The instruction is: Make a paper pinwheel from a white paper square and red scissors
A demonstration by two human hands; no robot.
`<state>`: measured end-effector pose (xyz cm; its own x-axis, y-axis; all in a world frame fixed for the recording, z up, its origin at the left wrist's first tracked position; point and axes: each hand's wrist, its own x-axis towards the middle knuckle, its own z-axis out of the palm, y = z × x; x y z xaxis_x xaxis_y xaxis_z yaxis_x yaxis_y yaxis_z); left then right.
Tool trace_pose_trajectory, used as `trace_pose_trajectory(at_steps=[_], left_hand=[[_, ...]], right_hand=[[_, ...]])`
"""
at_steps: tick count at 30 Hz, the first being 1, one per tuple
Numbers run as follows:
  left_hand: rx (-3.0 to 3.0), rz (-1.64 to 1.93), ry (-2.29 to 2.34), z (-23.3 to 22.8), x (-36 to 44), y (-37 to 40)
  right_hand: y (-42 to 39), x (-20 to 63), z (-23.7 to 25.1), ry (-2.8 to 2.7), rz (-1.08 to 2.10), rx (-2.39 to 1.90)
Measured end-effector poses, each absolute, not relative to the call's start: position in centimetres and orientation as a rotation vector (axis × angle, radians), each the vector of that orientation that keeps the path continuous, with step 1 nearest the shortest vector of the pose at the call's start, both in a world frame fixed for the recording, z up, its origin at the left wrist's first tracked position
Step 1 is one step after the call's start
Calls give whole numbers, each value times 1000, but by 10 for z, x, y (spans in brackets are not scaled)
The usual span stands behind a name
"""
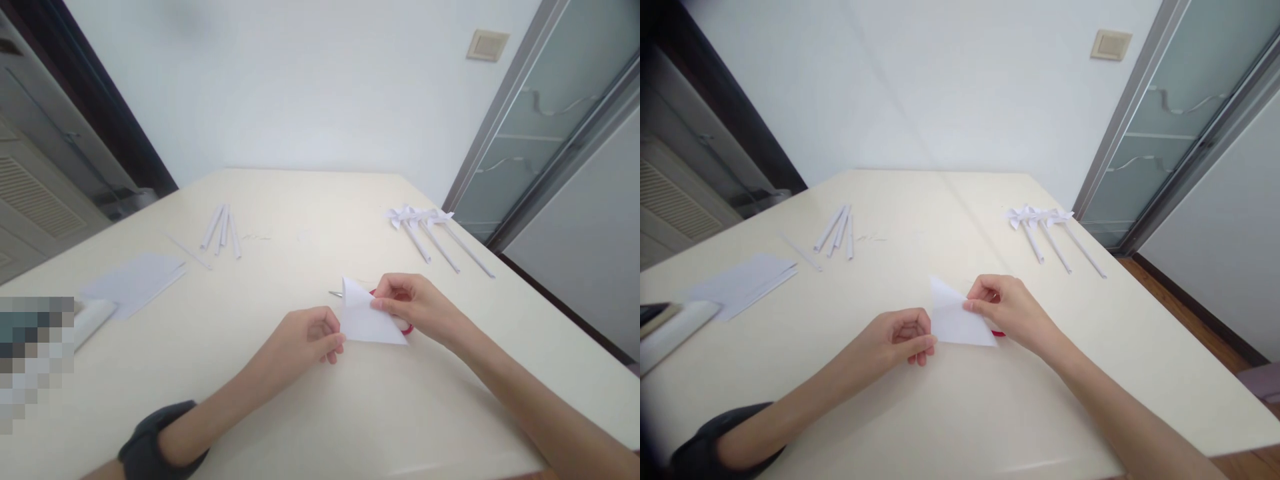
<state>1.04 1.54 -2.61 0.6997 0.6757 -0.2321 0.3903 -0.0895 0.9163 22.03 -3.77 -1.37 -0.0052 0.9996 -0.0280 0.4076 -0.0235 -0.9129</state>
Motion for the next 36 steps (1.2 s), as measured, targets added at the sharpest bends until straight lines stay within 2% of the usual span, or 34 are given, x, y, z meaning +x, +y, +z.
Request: trace_pose_trajectory(at_steps=[7, 22, 36], left_hand=[[1708, 332, 867, -25, 10, 18], [1733, 212, 859, -23, 11, 16], [1798, 233, 881, -16, 10, 17]], right_hand=[[-40, 217, -18, -1507, 967, -1510], [-34, 224, -14, -1474, 1174, -1527], [-38, 223, -15, -1429, 1115, -1460]])
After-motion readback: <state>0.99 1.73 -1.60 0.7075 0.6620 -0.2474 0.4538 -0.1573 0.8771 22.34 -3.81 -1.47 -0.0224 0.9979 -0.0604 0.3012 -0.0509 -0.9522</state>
